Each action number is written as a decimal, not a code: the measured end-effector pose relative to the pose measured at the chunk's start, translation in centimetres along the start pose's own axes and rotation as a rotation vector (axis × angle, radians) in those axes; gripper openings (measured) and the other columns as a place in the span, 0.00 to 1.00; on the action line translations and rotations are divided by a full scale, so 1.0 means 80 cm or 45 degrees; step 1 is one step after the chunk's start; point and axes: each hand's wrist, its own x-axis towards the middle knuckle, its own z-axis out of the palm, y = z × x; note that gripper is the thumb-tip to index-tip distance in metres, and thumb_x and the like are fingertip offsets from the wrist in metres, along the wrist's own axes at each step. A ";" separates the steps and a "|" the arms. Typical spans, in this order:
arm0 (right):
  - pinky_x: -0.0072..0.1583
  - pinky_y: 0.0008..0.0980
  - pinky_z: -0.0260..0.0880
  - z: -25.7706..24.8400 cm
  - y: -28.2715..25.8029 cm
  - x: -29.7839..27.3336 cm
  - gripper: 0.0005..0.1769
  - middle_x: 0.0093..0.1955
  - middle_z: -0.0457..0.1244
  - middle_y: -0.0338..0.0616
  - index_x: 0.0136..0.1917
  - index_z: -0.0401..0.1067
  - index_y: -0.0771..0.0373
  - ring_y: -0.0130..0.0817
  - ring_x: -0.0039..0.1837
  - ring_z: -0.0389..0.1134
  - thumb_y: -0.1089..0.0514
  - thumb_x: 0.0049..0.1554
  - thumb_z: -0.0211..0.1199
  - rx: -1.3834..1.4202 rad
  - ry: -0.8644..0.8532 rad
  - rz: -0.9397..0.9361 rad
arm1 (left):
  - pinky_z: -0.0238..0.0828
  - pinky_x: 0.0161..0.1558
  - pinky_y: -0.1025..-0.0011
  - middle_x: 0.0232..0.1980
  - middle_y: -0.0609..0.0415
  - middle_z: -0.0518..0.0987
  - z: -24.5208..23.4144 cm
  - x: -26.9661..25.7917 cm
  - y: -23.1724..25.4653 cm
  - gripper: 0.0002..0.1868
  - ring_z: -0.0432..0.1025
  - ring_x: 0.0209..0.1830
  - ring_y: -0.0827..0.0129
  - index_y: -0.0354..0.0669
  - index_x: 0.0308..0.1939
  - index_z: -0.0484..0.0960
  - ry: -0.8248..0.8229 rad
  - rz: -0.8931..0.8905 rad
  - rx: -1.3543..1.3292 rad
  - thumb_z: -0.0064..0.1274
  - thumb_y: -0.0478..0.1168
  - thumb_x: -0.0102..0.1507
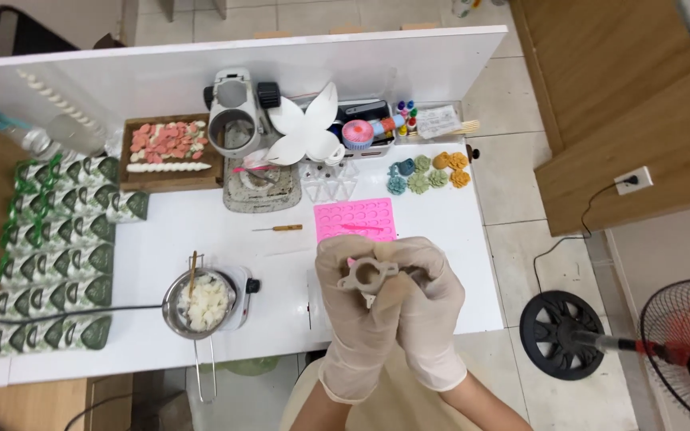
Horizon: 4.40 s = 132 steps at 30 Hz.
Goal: The recorder prepares molds and wax for candle making, including inspecting a silicone mold and using a heat gun on wax chunks.
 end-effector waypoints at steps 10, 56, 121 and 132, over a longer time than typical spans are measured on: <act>0.61 0.32 0.67 -0.006 -0.006 -0.041 0.09 0.56 0.64 0.49 0.47 0.73 0.69 0.34 0.56 0.66 0.78 0.55 0.61 -0.010 0.069 0.018 | 0.68 0.45 0.75 0.50 0.55 0.69 -0.035 0.001 -0.015 0.14 0.68 0.41 0.73 0.44 0.50 0.74 -0.288 0.293 -0.039 0.61 0.40 0.64; 0.53 0.24 0.67 0.039 0.042 -0.025 0.13 0.50 0.67 0.40 0.51 0.79 0.68 0.22 0.50 0.65 0.69 0.51 0.73 -0.516 -0.001 0.298 | 0.62 0.38 0.82 0.41 0.64 0.71 -0.110 0.065 -0.062 0.15 0.62 0.37 0.83 0.44 0.50 0.73 -0.165 -0.264 -0.402 0.51 0.52 0.72; 0.56 0.24 0.70 -0.032 0.101 -0.082 0.12 0.52 0.70 0.44 0.52 0.76 0.70 0.24 0.50 0.68 0.65 0.55 0.71 -0.568 0.157 0.488 | 0.66 0.55 0.70 0.54 0.56 0.73 -0.132 0.091 -0.146 0.36 0.66 0.52 0.72 0.32 0.62 0.76 0.273 -0.586 -0.555 0.50 0.64 0.69; 0.50 0.26 0.69 -0.020 0.087 -0.079 0.25 0.56 0.70 0.49 0.68 0.70 0.65 0.26 0.47 0.68 0.48 0.64 0.63 0.040 0.232 0.686 | 0.55 0.70 0.61 0.71 0.45 0.68 -0.131 0.049 -0.215 0.49 0.64 0.67 0.60 0.36 0.74 0.62 0.103 -0.819 -0.932 0.33 0.74 0.67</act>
